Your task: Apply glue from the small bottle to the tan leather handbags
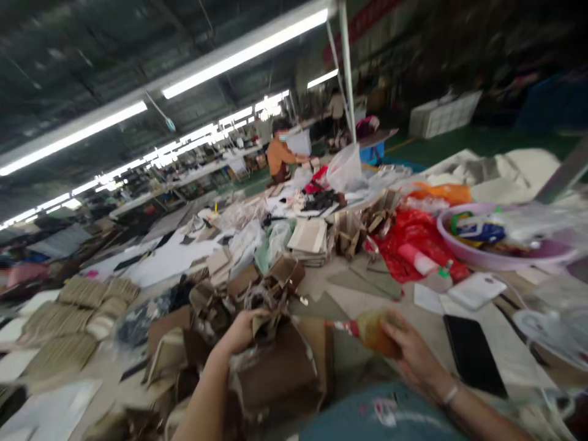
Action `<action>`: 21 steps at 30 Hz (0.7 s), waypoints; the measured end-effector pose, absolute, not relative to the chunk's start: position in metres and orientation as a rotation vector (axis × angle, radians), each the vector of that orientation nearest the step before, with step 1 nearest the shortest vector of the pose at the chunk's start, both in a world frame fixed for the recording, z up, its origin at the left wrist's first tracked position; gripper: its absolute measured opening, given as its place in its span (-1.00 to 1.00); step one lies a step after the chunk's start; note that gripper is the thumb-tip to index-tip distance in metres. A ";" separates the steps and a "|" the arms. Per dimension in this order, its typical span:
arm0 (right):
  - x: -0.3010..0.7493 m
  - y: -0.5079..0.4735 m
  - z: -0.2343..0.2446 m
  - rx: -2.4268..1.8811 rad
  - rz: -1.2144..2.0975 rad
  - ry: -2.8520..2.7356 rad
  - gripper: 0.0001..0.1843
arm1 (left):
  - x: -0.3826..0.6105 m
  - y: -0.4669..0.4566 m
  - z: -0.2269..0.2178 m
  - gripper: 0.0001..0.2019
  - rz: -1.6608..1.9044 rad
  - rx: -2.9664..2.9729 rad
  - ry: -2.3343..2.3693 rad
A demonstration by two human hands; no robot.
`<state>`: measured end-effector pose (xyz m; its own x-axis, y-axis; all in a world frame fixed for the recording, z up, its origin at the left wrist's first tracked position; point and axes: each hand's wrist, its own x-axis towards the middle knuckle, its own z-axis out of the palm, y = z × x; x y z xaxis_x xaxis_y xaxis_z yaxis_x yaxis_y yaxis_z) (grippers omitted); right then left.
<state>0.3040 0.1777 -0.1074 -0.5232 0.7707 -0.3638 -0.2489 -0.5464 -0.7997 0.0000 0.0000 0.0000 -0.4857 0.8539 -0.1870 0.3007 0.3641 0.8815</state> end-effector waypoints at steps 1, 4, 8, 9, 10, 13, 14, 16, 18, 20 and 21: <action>0.303 0.177 -0.107 -0.960 2.095 -0.960 -0.55 | -0.002 -0.004 -0.006 -0.82 0.951 1.090 1.977; 0.300 0.179 -0.109 -0.985 2.039 -1.145 -0.58 | -0.011 -0.007 -0.018 -0.75 0.792 1.142 1.953; 0.300 0.182 -0.113 -0.919 1.761 -1.739 -0.71 | -0.012 -0.008 -0.017 -0.71 0.722 1.223 1.990; 0.299 0.181 -0.114 -0.849 1.686 -1.892 -0.73 | -0.011 -0.009 -0.016 -0.71 0.725 1.249 1.992; 0.297 0.181 -0.115 -0.768 1.623 -2.020 -0.76 | -0.009 -0.010 -0.015 -0.71 0.733 1.268 1.987; 0.286 0.178 -0.114 -0.550 1.494 -2.248 -0.81 | -0.007 -0.014 -0.017 -0.69 0.757 1.282 1.964; 0.281 0.177 -0.114 -0.496 1.463 -2.282 -0.82 | -0.007 -0.014 -0.018 -0.69 0.758 1.280 1.964; 0.273 0.174 -0.113 -0.422 1.429 -2.314 -0.84 | -0.008 -0.015 -0.020 -0.68 0.753 1.280 1.983; 0.265 0.172 -0.114 -0.382 1.422 -2.327 -0.85 | -0.009 -0.016 -0.023 -0.69 0.753 1.284 2.000; 0.258 0.171 -0.117 -0.370 1.421 -2.324 -0.84 | -0.010 -0.017 -0.024 -0.70 0.769 1.280 2.001; 0.256 0.170 -0.119 -0.371 1.422 -2.320 -0.84 | -0.011 -0.017 -0.025 -0.71 0.782 1.274 1.999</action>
<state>0.2557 0.1698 -0.1191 -0.8877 0.4191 0.1906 0.0202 0.4492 -0.8932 -0.0107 -0.0169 -0.0249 -0.3300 0.9239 -0.1938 0.5467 0.3544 0.7586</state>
